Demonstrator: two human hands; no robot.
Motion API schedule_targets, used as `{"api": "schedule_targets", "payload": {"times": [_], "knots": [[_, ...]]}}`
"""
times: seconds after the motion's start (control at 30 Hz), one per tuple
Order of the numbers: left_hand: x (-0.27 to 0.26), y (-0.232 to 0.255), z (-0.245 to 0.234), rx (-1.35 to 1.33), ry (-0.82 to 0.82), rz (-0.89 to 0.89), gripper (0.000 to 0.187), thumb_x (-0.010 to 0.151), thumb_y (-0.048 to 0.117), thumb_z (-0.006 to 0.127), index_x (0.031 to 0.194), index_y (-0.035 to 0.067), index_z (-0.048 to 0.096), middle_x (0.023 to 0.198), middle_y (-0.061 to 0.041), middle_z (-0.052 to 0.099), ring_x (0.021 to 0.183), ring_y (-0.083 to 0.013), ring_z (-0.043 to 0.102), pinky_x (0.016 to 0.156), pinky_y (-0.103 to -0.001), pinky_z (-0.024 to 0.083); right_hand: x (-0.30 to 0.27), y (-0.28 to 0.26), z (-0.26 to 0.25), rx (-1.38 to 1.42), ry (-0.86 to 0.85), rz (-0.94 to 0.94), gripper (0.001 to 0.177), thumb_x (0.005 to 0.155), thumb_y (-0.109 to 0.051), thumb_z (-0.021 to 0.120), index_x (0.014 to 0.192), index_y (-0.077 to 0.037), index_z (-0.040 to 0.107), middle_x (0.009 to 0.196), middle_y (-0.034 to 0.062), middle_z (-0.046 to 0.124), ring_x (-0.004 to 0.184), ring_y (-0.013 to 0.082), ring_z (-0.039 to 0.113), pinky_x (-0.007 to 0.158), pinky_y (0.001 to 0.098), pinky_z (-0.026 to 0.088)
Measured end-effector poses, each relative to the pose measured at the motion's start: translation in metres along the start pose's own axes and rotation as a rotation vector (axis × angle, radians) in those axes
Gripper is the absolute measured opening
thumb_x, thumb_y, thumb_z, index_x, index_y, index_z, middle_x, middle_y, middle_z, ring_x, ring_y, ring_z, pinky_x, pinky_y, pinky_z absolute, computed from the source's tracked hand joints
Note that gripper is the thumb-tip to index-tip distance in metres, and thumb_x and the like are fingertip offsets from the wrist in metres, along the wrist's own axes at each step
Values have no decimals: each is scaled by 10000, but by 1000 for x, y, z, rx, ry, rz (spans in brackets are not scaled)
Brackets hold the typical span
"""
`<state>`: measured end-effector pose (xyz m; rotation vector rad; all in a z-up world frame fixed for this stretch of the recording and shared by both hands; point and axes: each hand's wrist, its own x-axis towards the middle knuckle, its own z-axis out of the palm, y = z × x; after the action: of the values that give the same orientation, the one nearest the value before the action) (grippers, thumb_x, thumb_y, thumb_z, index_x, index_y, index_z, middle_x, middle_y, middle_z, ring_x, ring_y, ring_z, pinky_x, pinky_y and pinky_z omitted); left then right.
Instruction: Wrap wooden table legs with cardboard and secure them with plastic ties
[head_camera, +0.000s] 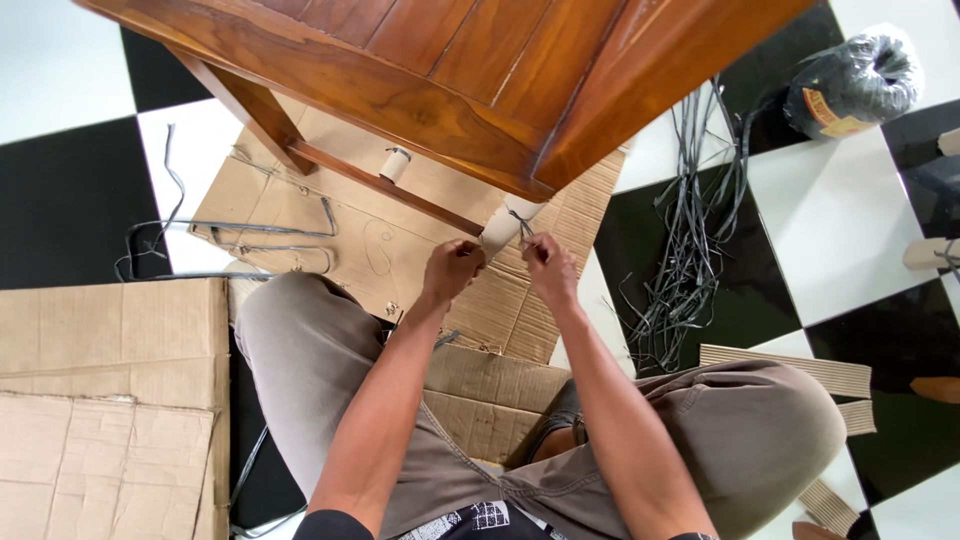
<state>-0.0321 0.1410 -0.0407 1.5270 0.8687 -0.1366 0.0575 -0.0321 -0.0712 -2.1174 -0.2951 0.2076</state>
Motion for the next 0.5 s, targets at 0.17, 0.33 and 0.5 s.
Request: {"api": "schedule_targets", "payload": {"times": [0.17,0.33,0.5], "knots": [[-1,-5,25,-388,38,228,83,845,199,685,794,135,672,663,-15,632,614,-69,568,540,-199,471,-16,-20,1,94,1,20,33,910,-164,735,922,-195,731,688,48,696,648,183,656,648,309,537],[1,-8,31,-448,75,359,94,874,106,689,794,109,640,727,-34,616,726,-111,542,644,-243,458,-26,-22,2,45,4,36,44,923,-175,740,924,-218,731,726,54,719,713,221,704,678,336,565],[4,-10,33,-446,90,335,82,860,97,716,792,130,682,704,-21,626,708,-87,557,657,-228,448,-35,-6,26,93,80,-12,97,933,-119,726,904,-210,720,706,54,694,671,207,677,645,314,543]]}}
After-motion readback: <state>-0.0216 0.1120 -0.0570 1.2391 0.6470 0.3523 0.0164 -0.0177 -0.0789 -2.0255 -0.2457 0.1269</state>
